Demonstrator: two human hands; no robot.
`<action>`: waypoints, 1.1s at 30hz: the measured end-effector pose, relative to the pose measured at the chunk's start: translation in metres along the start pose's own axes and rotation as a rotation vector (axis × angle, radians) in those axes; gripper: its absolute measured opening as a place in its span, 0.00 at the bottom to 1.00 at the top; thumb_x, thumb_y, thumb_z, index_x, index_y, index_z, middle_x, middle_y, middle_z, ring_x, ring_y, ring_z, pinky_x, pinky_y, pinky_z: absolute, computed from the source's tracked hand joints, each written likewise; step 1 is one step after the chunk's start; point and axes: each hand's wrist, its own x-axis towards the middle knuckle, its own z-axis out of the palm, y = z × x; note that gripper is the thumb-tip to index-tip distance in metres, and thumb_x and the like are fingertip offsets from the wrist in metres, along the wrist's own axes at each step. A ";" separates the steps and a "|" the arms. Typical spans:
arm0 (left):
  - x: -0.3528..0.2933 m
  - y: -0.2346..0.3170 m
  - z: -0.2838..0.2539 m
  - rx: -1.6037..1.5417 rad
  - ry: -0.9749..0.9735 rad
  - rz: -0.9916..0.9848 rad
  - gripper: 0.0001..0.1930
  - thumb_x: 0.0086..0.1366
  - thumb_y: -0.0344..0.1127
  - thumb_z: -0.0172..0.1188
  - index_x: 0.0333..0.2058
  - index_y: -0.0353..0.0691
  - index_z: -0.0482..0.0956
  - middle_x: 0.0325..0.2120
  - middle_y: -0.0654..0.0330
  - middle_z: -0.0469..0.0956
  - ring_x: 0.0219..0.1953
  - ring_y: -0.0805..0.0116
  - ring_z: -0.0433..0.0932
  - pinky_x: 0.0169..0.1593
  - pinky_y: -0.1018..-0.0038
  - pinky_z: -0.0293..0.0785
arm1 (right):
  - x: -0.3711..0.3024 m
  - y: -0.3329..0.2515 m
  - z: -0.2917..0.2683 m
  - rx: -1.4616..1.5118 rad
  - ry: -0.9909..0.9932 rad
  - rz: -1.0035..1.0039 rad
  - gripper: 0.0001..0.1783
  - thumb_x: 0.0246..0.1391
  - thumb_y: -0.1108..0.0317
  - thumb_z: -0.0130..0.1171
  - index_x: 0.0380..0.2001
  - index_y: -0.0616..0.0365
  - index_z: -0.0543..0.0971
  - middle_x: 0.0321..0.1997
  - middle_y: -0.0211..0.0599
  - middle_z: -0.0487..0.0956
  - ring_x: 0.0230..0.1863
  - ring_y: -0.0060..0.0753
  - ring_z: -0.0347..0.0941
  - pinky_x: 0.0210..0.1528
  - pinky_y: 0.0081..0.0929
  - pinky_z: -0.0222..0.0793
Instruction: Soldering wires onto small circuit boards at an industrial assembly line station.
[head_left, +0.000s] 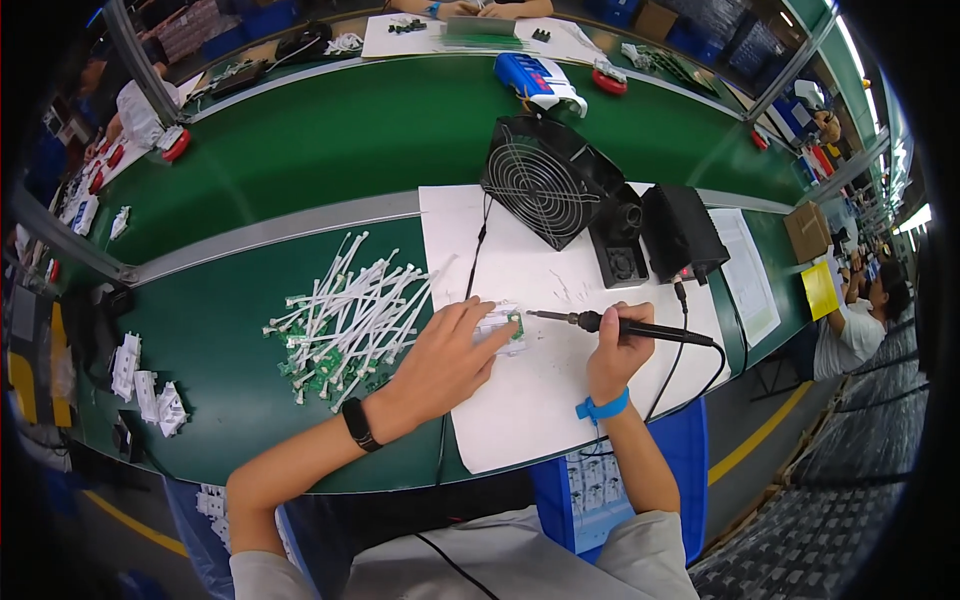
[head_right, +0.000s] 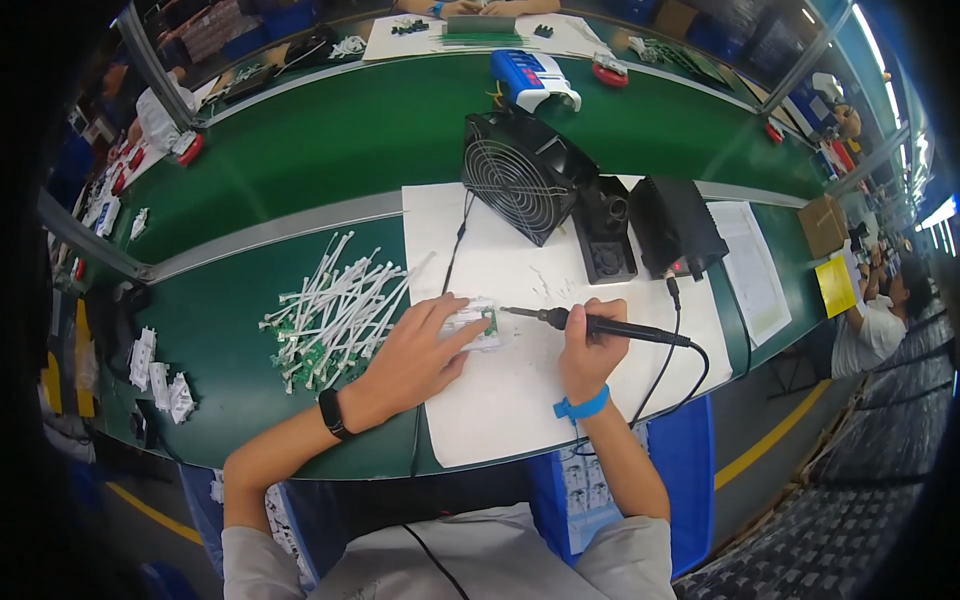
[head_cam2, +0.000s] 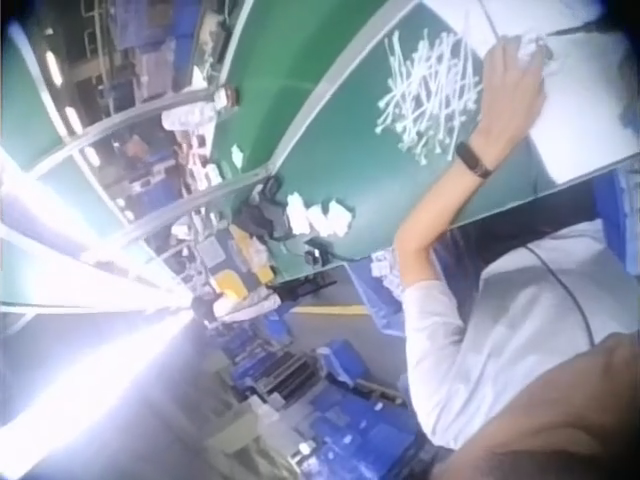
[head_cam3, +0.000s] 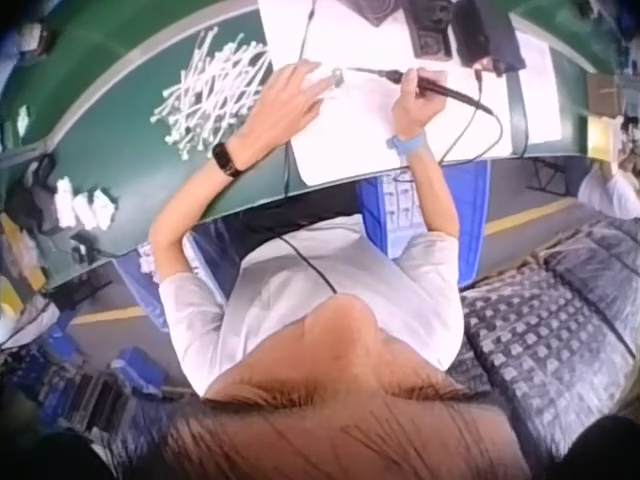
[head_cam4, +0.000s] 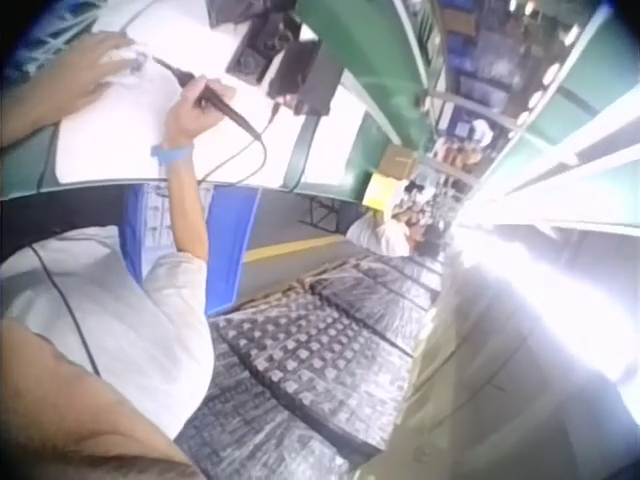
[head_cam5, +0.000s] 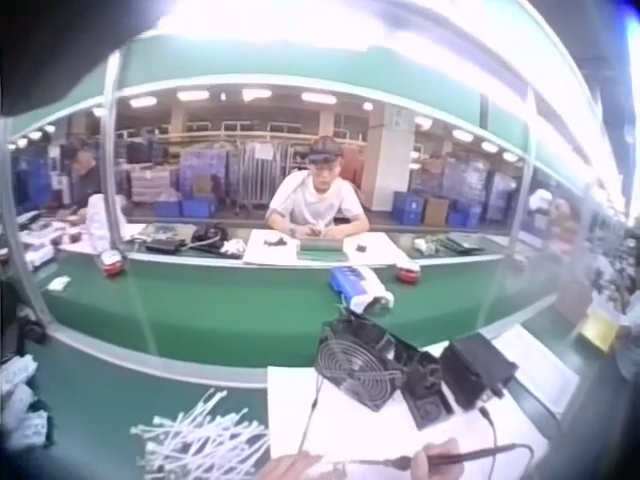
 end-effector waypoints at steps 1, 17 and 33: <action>0.000 0.000 0.000 -0.008 -0.006 0.001 0.27 0.60 0.30 0.66 0.59 0.46 0.76 0.59 0.50 0.71 0.61 0.49 0.69 0.62 0.60 0.68 | 0.000 0.001 0.000 -0.007 0.003 0.006 0.08 0.65 0.78 0.55 0.34 0.58 0.67 0.29 0.28 0.69 0.31 0.16 0.60 0.35 0.17 0.58; 0.004 -0.003 0.002 -0.010 -0.008 0.025 0.25 0.61 0.31 0.65 0.58 0.43 0.78 0.58 0.48 0.71 0.62 0.48 0.68 0.62 0.58 0.71 | 0.001 -0.002 0.004 -0.024 -0.006 0.137 0.10 0.65 0.76 0.59 0.33 0.57 0.69 0.26 0.25 0.70 0.27 0.12 0.59 0.28 0.16 0.54; 0.006 -0.001 0.001 0.019 -0.017 0.015 0.26 0.61 0.31 0.64 0.60 0.41 0.76 0.57 0.48 0.72 0.61 0.49 0.69 0.62 0.59 0.71 | 0.015 -0.003 0.012 -0.063 0.038 0.247 0.11 0.68 0.70 0.59 0.31 0.55 0.69 0.19 0.18 0.62 0.19 0.07 0.48 0.22 0.16 0.39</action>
